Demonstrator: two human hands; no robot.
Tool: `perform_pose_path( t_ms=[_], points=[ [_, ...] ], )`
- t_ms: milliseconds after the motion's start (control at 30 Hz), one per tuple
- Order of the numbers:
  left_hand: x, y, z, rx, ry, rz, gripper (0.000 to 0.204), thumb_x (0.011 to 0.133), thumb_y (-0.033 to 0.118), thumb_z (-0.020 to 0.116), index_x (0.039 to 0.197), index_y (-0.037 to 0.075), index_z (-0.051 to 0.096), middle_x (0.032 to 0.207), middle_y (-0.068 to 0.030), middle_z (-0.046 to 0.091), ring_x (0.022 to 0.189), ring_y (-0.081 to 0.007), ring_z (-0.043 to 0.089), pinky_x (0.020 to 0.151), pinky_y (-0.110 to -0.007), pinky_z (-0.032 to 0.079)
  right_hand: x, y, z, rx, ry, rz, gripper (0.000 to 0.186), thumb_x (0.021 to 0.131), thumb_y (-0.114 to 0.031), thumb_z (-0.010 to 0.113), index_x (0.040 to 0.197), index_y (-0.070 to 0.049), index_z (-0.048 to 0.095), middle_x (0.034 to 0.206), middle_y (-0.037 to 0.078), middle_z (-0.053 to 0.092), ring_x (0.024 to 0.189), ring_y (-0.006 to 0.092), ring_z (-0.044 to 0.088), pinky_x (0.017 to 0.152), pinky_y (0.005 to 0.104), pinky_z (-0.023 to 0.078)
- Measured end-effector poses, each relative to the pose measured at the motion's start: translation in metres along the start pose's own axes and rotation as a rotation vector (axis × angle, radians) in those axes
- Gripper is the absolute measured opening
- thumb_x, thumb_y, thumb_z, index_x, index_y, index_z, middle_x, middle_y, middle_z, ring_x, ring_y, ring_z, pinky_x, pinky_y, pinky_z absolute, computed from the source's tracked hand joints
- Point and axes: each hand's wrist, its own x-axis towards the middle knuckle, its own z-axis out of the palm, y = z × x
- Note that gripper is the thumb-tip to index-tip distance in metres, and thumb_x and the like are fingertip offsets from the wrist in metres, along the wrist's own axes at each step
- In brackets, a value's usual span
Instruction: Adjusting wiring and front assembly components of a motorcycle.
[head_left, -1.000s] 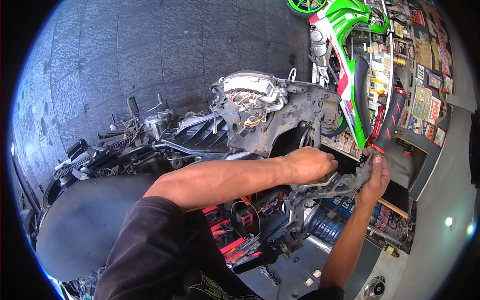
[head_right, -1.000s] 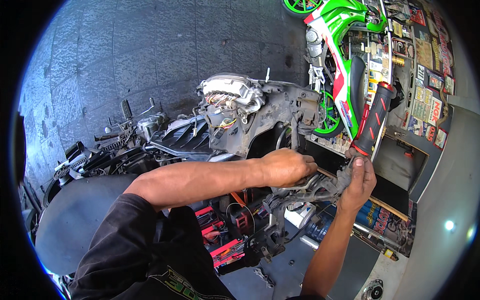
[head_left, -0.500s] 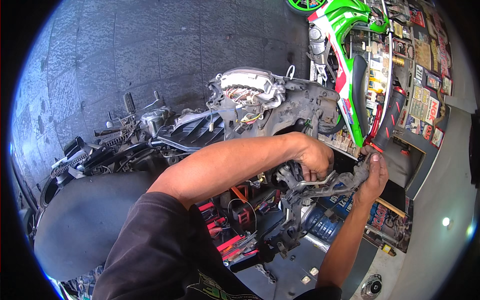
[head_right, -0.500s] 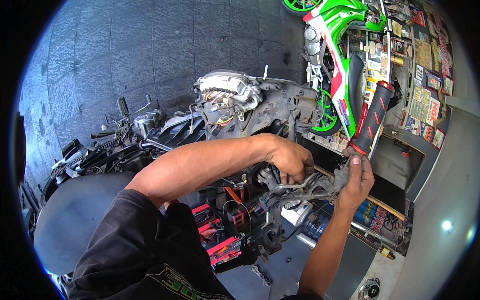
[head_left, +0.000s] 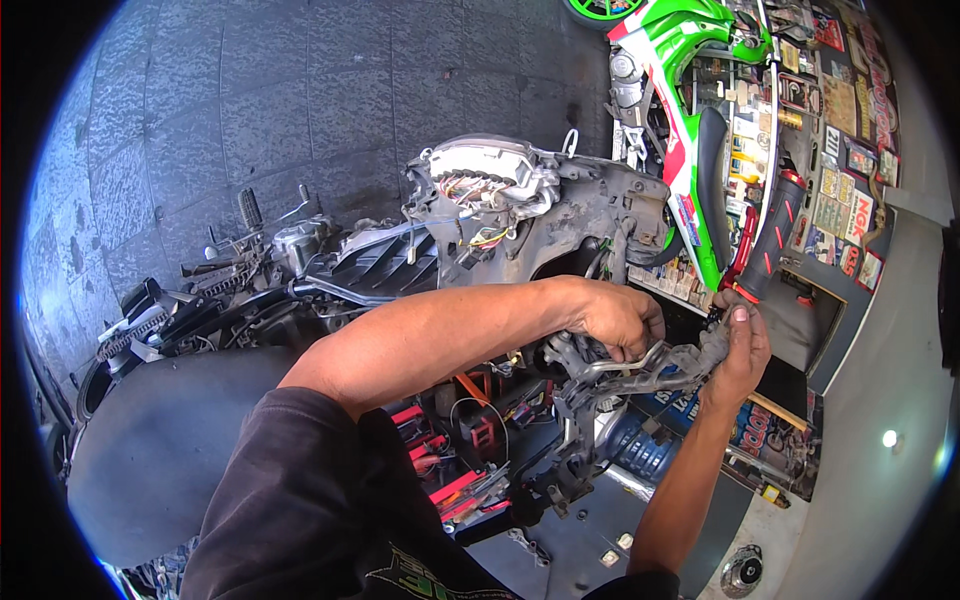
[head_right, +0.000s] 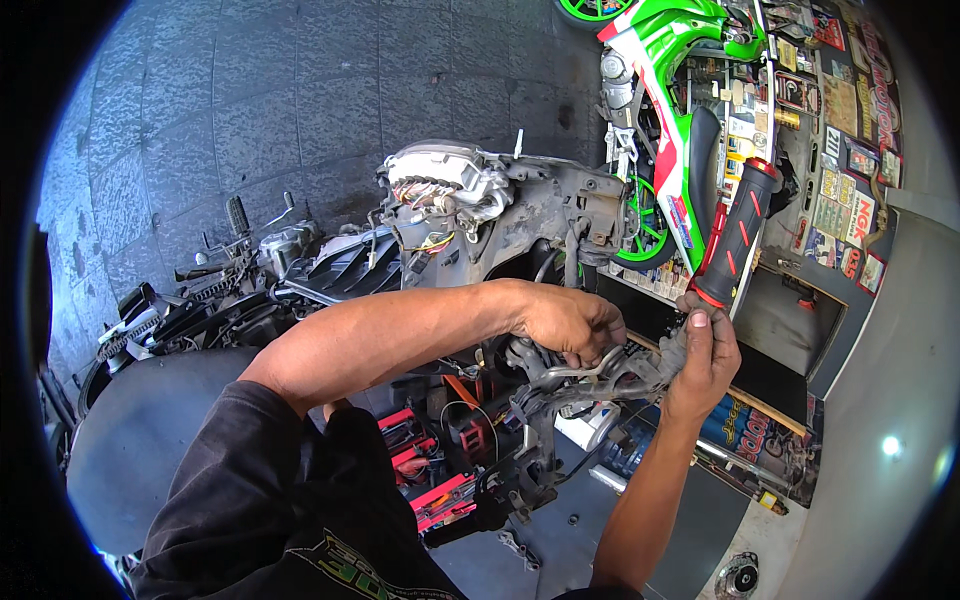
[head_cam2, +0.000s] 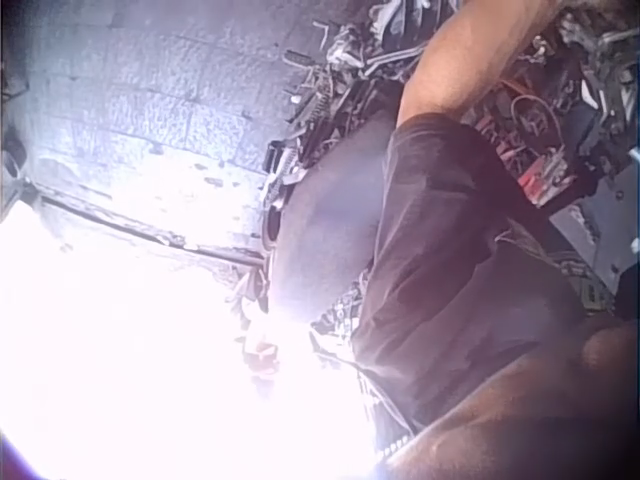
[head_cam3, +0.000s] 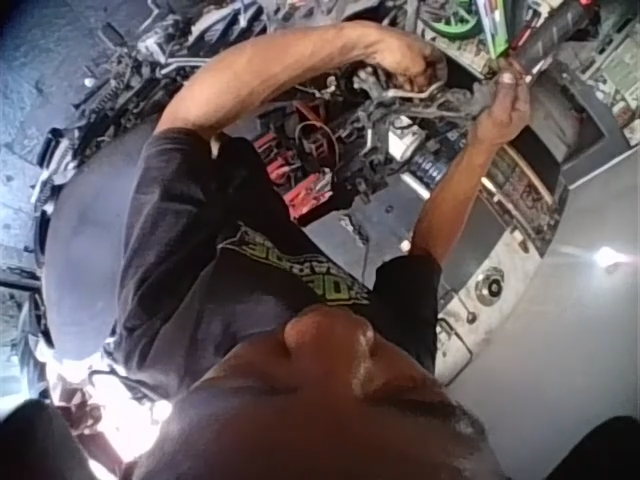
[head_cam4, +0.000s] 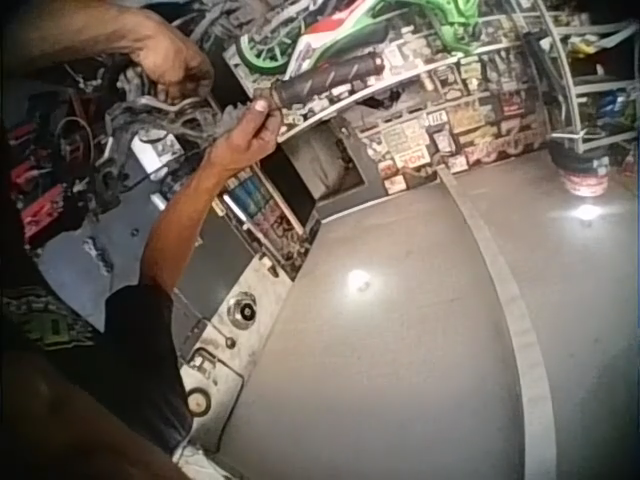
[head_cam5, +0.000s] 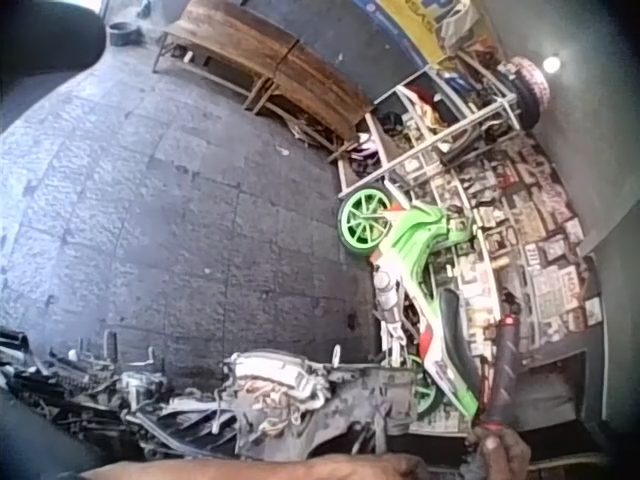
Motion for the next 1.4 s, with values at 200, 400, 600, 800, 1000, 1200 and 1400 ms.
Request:
perform_pose_path(
  t_ms=[200, 400, 600, 800, 1000, 1200, 1400],
  points=[
    [-0.004, -0.005, 0.005, -0.033, 0.077, 0.008, 0.048, 0.08, 0.002, 0.061, 0.125, -0.009, 0.051, 0.091, -0.013, 0.066, 0.084, -0.022, 0.067, 0.074, -0.034, 0.055, -0.002, -0.002, 0.006, 0.033, 0.03, 0.003, 0.031, 0.093, -0.022, 0.06, 0.107, 0.004, 0.067, 0.091, 0.004, 0.067, 0.069, 0.0029, 0.043, 0.064, 0.019, 0.033],
    [-0.021, -0.001, 0.02, 0.714, 0.308, 0.226, 0.019, 0.082, 0.006, 0.057, 0.095, -0.005, 0.065, 0.084, -0.0253, 0.066, 0.087, -0.0401, 0.066, 0.078, -0.046, 0.052, -0.002, -0.001, 0.001, 0.01, 0.009, 0.001, 0.035, 0.095, -0.027, 0.057, 0.106, 0.004, 0.067, 0.085, 0.001, 0.063, 0.069, 0.003, 0.042, 0.063, 0.0189, 0.031],
    [-0.023, -0.004, 0.019, 0.865, 0.3, 0.272, 0.016, 0.081, 0.007, 0.059, 0.091, -0.005, 0.062, 0.084, -0.0228, 0.066, 0.084, -0.0402, 0.065, 0.073, -0.047, 0.052, -0.001, -0.001, 0.006, 0.041, 0.047, -0.014, 0.035, 0.094, -0.027, 0.057, 0.105, 0.004, 0.068, 0.085, 0.001, 0.063, 0.071, 0.004, 0.043, 0.066, 0.0208, 0.033],
    [-0.024, -0.016, 0.03, 1.047, 0.537, 0.414, 0.021, 0.081, 0.009, 0.062, 0.099, -0.001, 0.06, 0.086, -0.017, 0.062, 0.083, -0.037, 0.065, 0.072, -0.045, 0.054, -0.005, -0.001, 0.007, 0.029, 0.054, -0.003, 0.033, 0.094, -0.026, 0.058, 0.105, 0.004, 0.068, 0.086, 0.0, 0.063, 0.071, 0.0044, 0.044, 0.067, 0.0214, 0.033],
    [-0.023, -0.001, 0.017, 0.953, 0.227, 0.285, 0.022, 0.083, 0.01, 0.061, 0.101, -0.001, 0.06, 0.091, -0.0179, 0.064, 0.09, -0.038, 0.064, 0.077, -0.046, 0.053, -0.005, 0.0, 0.004, 0.063, 0.029, -0.011, 0.034, 0.095, -0.026, 0.057, 0.105, 0.004, 0.068, 0.085, 0.0, 0.063, 0.071, 0.0036, 0.044, 0.066, 0.0201, 0.032],
    [-0.024, -0.016, 0.029, 0.979, 0.51, 0.42, 0.024, 0.082, 0.01, 0.061, 0.103, -0.001, 0.061, 0.1, -0.0203, 0.066, 0.095, -0.0407, 0.063, 0.077, -0.048, 0.052, -0.005, 0.002, 0.003, 0.033, 0.019, -0.012, 0.036, 0.095, -0.028, 0.056, 0.105, 0.004, 0.068, 0.087, 0.002, 0.064, 0.072, 0.005, 0.046, 0.067, 0.0216, 0.034],
    [-0.018, 0.006, 0.012, 0.87, 0.166, 0.239, 0.022, 0.077, 0.009, 0.063, 0.096, -0.002, 0.064, 0.093, -0.0223, 0.068, 0.089, -0.0399, 0.066, 0.077, -0.047, 0.054, -0.004, 0.002, 0.002, 0.043, 0.033, 0.0, 0.036, 0.096, -0.028, 0.055, 0.105, 0.005, 0.067, 0.091, 0.005, 0.067, 0.077, 0.007, 0.051, 0.072, 0.0223, 0.038]
  ],
)
